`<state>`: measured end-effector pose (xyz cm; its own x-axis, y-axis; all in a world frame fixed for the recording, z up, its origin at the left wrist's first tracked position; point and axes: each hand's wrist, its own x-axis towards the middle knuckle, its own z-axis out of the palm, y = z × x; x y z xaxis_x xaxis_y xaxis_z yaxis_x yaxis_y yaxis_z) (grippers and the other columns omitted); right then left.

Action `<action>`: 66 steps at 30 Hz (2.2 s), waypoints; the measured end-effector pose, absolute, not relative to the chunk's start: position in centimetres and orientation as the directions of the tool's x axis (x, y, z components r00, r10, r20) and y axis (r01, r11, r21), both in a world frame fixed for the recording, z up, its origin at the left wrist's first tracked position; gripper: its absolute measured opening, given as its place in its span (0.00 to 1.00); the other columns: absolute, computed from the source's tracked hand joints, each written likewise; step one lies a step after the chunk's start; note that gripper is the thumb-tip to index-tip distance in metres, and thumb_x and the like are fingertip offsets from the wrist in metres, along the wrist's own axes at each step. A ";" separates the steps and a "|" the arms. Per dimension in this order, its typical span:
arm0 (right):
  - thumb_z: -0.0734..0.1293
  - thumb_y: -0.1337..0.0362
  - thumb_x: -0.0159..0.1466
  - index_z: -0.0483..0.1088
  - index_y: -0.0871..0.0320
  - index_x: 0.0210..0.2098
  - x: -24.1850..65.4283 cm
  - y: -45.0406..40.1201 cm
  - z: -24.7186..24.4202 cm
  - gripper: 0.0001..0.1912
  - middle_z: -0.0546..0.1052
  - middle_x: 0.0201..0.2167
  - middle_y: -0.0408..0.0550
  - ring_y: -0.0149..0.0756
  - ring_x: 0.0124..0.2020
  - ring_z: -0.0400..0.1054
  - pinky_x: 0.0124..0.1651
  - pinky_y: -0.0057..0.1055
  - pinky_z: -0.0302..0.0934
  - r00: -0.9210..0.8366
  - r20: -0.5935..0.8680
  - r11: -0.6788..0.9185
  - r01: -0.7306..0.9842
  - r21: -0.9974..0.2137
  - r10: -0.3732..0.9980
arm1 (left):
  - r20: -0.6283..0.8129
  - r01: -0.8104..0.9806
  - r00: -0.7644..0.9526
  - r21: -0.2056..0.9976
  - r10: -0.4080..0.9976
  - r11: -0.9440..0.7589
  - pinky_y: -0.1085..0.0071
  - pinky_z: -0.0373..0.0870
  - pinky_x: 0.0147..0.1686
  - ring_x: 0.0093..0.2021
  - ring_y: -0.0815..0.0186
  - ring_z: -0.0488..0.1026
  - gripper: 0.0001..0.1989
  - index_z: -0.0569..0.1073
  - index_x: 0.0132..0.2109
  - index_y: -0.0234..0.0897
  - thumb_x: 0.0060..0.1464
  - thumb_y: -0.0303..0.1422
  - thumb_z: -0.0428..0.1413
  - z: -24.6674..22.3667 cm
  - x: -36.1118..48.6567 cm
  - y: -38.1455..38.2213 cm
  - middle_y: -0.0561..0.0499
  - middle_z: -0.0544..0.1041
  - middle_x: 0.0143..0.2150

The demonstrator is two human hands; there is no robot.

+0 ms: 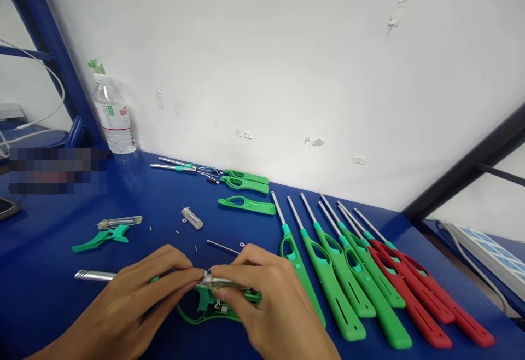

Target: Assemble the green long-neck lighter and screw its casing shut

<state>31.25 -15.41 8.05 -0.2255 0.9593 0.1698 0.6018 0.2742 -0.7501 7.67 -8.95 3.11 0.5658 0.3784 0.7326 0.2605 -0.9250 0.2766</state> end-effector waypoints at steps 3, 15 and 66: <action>0.76 0.71 0.75 0.89 0.35 0.55 31.2 -15.4 8.2 0.20 0.82 0.39 0.39 0.33 0.39 0.77 0.37 0.28 0.64 -0.216 0.163 0.262 0.598 -0.757 0.963 | 0.732 0.252 0.564 0.290 0.383 -0.923 0.73 0.74 0.37 0.38 0.67 0.74 0.15 0.76 0.54 0.40 0.78 0.19 0.49 3.0 7.7 -9.0 0.52 0.79 0.42; 0.77 0.72 0.74 0.89 0.38 0.54 31.4 -15.3 7.9 0.20 0.83 0.39 0.40 0.34 0.39 0.78 0.40 0.29 0.66 -0.223 0.184 0.282 0.585 -0.761 0.957 | 0.722 0.270 0.586 0.255 0.368 -0.929 0.73 0.76 0.38 0.36 0.67 0.75 0.16 0.76 0.55 0.41 0.76 0.17 0.49 3.3 7.5 -8.8 0.53 0.81 0.42; 0.79 0.68 0.73 0.90 0.44 0.50 31.5 -15.4 7.7 0.12 0.87 0.38 0.38 0.33 0.36 0.80 0.39 0.28 0.68 -0.212 0.230 0.312 0.606 -0.731 0.950 | 0.617 0.193 0.512 0.596 0.598 -0.780 0.76 0.71 0.43 0.41 0.71 0.76 0.11 0.77 0.50 0.47 0.77 0.24 0.54 2.6 7.7 -9.7 0.60 0.79 0.42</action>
